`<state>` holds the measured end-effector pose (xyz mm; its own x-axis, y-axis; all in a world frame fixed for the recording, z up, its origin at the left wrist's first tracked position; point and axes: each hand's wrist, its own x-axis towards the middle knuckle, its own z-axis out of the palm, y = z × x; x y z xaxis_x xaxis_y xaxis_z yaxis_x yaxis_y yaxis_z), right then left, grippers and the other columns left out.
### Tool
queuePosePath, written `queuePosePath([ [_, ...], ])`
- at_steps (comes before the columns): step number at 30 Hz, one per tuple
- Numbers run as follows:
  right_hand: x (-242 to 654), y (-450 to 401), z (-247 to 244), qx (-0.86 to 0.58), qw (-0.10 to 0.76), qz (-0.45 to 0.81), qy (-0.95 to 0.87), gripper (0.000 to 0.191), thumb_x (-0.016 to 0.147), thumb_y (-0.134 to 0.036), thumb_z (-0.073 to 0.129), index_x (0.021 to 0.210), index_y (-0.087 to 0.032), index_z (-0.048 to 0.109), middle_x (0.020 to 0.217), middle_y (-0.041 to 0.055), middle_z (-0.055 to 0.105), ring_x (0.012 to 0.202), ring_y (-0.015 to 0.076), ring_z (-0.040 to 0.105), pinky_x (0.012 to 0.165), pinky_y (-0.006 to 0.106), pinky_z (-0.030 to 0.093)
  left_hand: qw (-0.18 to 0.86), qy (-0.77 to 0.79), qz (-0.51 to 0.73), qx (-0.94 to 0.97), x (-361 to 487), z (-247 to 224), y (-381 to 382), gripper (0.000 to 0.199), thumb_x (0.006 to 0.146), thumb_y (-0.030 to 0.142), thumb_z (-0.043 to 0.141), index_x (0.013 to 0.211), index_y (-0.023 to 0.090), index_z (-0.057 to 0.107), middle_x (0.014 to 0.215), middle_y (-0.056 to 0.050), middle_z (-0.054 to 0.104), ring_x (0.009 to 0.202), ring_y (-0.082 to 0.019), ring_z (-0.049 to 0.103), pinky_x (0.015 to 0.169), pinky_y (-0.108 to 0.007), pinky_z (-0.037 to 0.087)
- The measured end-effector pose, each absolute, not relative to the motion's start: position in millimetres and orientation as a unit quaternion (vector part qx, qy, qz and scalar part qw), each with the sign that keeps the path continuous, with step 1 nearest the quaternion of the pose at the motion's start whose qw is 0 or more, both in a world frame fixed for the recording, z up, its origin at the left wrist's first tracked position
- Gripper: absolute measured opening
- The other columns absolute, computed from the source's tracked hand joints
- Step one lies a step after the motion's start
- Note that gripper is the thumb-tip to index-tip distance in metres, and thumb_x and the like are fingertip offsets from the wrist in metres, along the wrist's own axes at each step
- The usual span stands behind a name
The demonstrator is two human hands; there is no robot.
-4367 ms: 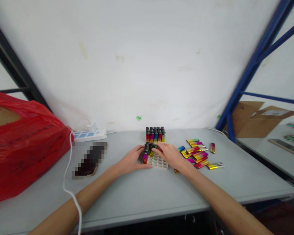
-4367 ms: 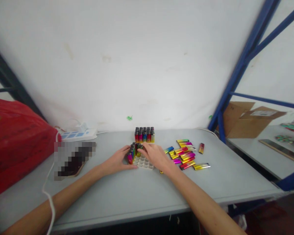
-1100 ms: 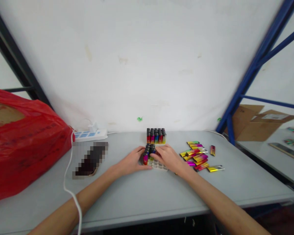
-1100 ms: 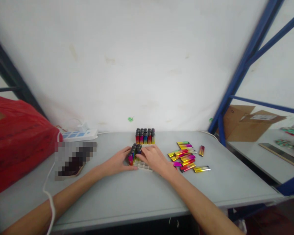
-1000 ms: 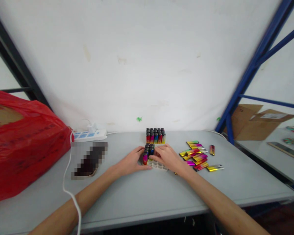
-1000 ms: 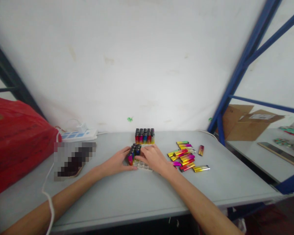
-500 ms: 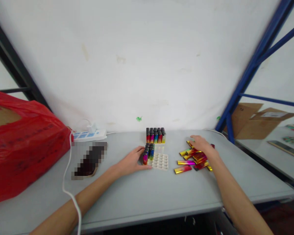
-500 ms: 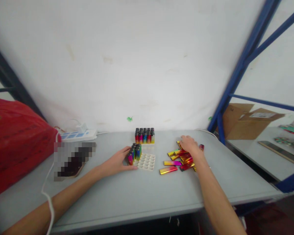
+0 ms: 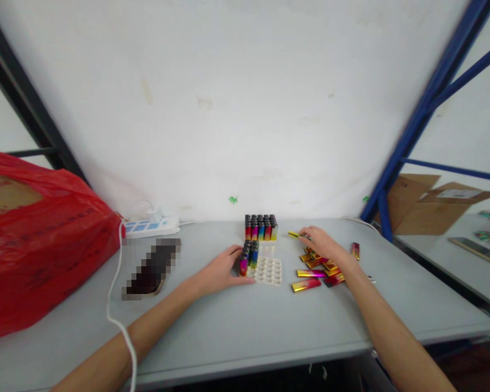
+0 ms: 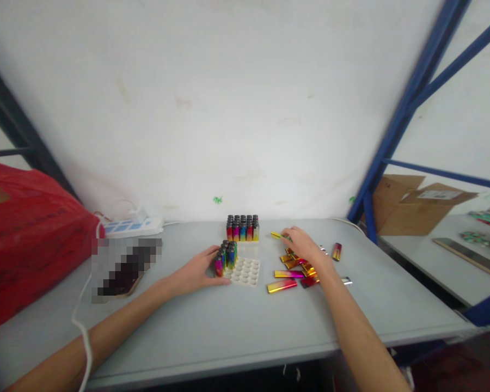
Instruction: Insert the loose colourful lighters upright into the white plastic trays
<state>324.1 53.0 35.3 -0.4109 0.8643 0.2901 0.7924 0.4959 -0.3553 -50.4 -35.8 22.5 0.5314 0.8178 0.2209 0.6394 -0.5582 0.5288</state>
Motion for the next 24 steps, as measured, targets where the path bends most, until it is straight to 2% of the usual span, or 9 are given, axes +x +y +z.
queuePosePath([
  [4,304.4,43.1,40.3,-0.487,0.319,0.132,-0.802,0.039,0.102,-0.047,0.050,0.116,-0.019,0.073,0.078,0.0028,0.073,0.068,0.0208,0.062,0.069,0.031,0.048,0.197,0.430,0.232,0.850,-49.5,23.8,-37.1,0.076,0.080,0.064,0.085,0.138,0.021,0.064,0.143,-0.014,0.063,0.134,-0.037,0.062,0.121,-0.049,0.048],
  [6,293.6,39.4,41.7,-0.476,0.368,0.142,-0.786,0.045,0.099,-0.057,0.055,0.113,-0.019,0.074,0.072,0.0002,0.067,0.063,0.0192,0.056,0.064,0.030,0.043,0.196,0.430,0.230,0.851,-48.9,24.4,-37.3,0.076,0.079,0.065,0.085,0.138,0.020,0.065,0.142,-0.015,0.064,0.134,-0.037,0.062,0.121,-0.048,0.048],
  [8,282.7,36.7,41.9,-0.464,0.405,0.160,-0.771,0.049,0.093,-0.066,0.061,0.097,-0.019,0.075,0.069,-0.0004,0.062,0.063,0.0182,0.052,0.062,0.030,0.039,0.195,0.427,0.230,0.853,-48.6,24.4,-37.2,0.076,0.080,0.065,0.085,0.138,0.021,0.065,0.142,-0.015,0.064,0.134,-0.036,0.062,0.121,-0.046,0.048],
  [11,267.3,32.5,40.4,-0.452,0.441,0.217,-0.745,0.058,0.090,-0.077,0.060,0.074,-0.020,0.063,0.067,-0.0011,0.056,0.066,0.0178,0.050,0.064,0.030,0.040,0.190,0.421,0.241,0.853,-48.7,23.6,-36.8,0.075,0.080,0.064,0.085,0.139,0.022,0.065,0.142,-0.014,0.064,0.132,-0.035,0.063,0.120,-0.046,0.050],
  [16,244.3,19.2,35.6,-0.380,0.435,0.393,-0.715,0.056,0.098,-0.075,0.049,0.083,-0.022,0.057,0.074,-0.0011,0.061,0.071,0.0173,0.059,0.071,0.031,0.049,0.182,0.421,0.235,0.857,-49.2,24.2,-37.1,0.071,0.081,0.064,0.085,0.136,0.024,0.066,0.139,-0.013,0.066,0.132,-0.035,0.063,0.119,-0.046,0.050],
  [18,235.3,13.0,34.3,-0.353,0.427,0.460,-0.694,0.054,0.097,-0.076,0.052,0.084,-0.023,0.052,0.071,-0.0039,0.057,0.064,0.0149,0.056,0.066,0.030,0.050,0.186,0.421,0.235,0.856,-49.2,24.6,-37.6,0.073,0.081,0.064,0.084,0.138,0.023,0.065,0.140,-0.013,0.066,0.134,-0.036,0.062,0.120,-0.046,0.049],
  [21,223.0,5.6,34.4,-0.348,0.431,0.509,-0.659,0.057,0.089,-0.080,0.062,0.084,-0.026,0.045,0.066,-0.0089,0.044,0.052,0.0110,0.043,0.050,0.025,0.039,0.193,0.421,0.241,0.853,-49.2,24.2,-37.9,0.075,0.080,0.064,0.084,0.139,0.021,0.065,0.142,-0.013,0.065,0.135,-0.038,0.061,0.121,-0.046,0.048],
  [24,214.5,0.2,36.1,-0.365,0.430,0.527,-0.636,0.061,0.083,-0.083,0.065,0.082,-0.026,0.043,0.066,-0.0092,0.040,0.048,0.0087,0.031,0.044,0.023,0.024,0.194,0.422,0.239,0.853,-49.1,23.2,-37.6,0.076,0.080,0.064,0.085,0.140,0.021,0.064,0.144,-0.013,0.064,0.136,-0.038,0.060,0.122,-0.046,0.046],
])
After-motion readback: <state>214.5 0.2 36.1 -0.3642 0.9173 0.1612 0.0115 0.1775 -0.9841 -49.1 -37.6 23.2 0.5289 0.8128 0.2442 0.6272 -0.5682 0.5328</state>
